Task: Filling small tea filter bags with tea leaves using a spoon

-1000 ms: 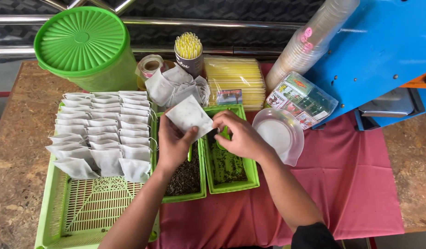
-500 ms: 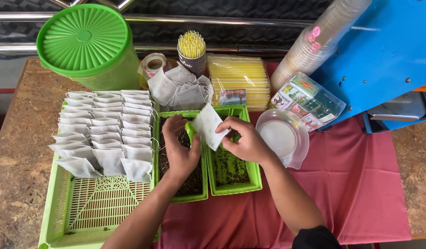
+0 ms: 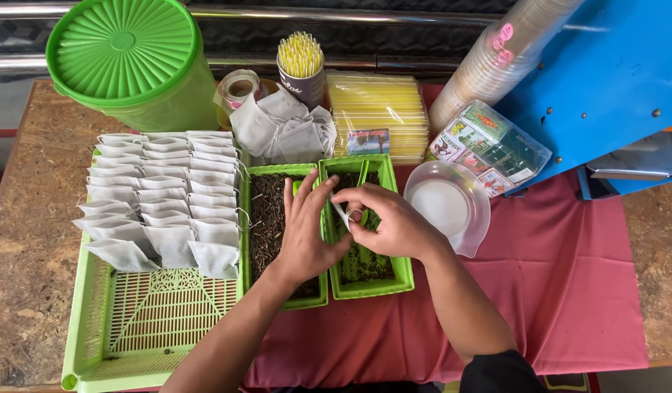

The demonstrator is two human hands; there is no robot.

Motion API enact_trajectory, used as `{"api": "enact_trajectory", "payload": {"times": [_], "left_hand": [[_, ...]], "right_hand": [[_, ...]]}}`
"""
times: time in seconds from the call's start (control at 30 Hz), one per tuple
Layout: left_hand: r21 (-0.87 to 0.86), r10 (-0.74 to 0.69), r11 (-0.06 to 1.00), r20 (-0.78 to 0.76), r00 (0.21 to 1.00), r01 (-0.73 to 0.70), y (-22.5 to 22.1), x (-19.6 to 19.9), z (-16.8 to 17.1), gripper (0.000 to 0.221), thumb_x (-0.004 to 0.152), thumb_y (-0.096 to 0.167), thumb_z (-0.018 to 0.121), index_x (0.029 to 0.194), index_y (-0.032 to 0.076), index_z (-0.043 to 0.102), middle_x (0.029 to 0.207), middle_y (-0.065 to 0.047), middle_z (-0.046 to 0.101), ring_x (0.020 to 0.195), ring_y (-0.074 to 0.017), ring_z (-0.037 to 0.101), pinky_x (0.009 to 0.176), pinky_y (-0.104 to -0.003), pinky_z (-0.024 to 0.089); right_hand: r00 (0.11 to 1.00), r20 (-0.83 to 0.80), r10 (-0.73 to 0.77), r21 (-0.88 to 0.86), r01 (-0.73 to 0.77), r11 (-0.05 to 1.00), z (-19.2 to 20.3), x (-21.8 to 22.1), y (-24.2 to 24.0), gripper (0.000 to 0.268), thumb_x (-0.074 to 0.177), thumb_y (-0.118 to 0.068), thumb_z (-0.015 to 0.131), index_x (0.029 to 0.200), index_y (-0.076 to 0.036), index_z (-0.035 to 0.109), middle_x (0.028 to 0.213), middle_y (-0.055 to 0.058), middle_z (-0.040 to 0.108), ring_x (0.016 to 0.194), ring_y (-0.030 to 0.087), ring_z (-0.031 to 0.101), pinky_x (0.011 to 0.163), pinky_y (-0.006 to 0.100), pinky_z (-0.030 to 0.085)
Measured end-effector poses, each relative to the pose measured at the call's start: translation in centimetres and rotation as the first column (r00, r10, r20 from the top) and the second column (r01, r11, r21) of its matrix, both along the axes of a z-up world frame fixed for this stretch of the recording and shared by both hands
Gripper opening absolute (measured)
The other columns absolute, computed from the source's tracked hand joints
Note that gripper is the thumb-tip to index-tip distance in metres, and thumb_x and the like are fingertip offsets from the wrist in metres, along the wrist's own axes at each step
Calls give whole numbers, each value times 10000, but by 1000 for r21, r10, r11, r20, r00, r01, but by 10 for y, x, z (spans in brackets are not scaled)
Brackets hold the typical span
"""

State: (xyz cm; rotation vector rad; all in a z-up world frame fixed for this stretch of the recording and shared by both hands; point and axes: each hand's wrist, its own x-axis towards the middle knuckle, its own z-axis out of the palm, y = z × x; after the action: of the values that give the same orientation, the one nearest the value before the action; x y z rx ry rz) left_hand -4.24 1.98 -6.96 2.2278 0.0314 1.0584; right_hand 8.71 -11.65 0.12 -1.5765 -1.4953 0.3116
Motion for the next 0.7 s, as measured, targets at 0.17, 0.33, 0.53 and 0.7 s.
{"api": "enact_trajectory", "payload": {"times": [0.17, 0.33, 0.53, 0.7], "left_hand": [[-69, -7, 998, 61, 998, 11, 6, -3, -4, 548, 764, 113, 830, 1262, 33, 617, 1102, -75, 703, 1193, -353, 607, 1205, -686, 168], [-155, -25, 987, 67, 997, 35, 12, -3, -11, 56, 909, 96, 737, 959, 113, 720, 896, -14, 739, 960, -275, 707, 1159, -646, 268], [-261, 4, 965, 54, 999, 10, 15, -5, -16, 50, 972, 109, 676, 946, 109, 718, 877, -15, 735, 910, -256, 717, 1132, -604, 327], [-282, -34, 958, 60, 998, 50, 19, -5, -18, 190, 988, 159, 675, 823, 69, 652, 776, -75, 677, 825, -297, 692, 1091, -621, 359]], "right_hand": [[998, -37, -43, 42, 44, 998, -2, 5, -1, 532, 783, 83, 727, 1292, -44, 636, 827, 84, 669, 783, 252, 656, 784, 412, 560], [992, -110, -68, 91, 78, 993, -4, 6, 1, 429, 801, 68, 750, 1200, -44, 639, 905, 102, 689, 801, 243, 675, 746, 391, 576], [996, 26, -85, 164, 80, 983, 0, 6, 2, 265, 797, 64, 770, 760, -91, 558, 1056, 88, 686, 885, 237, 705, 747, 365, 596], [997, 25, 76, -36, -75, 997, 21, 1, 4, 67, 889, 22, 619, 935, -14, 652, 1227, 230, 629, 1111, 385, 659, 943, 518, 558]]}}
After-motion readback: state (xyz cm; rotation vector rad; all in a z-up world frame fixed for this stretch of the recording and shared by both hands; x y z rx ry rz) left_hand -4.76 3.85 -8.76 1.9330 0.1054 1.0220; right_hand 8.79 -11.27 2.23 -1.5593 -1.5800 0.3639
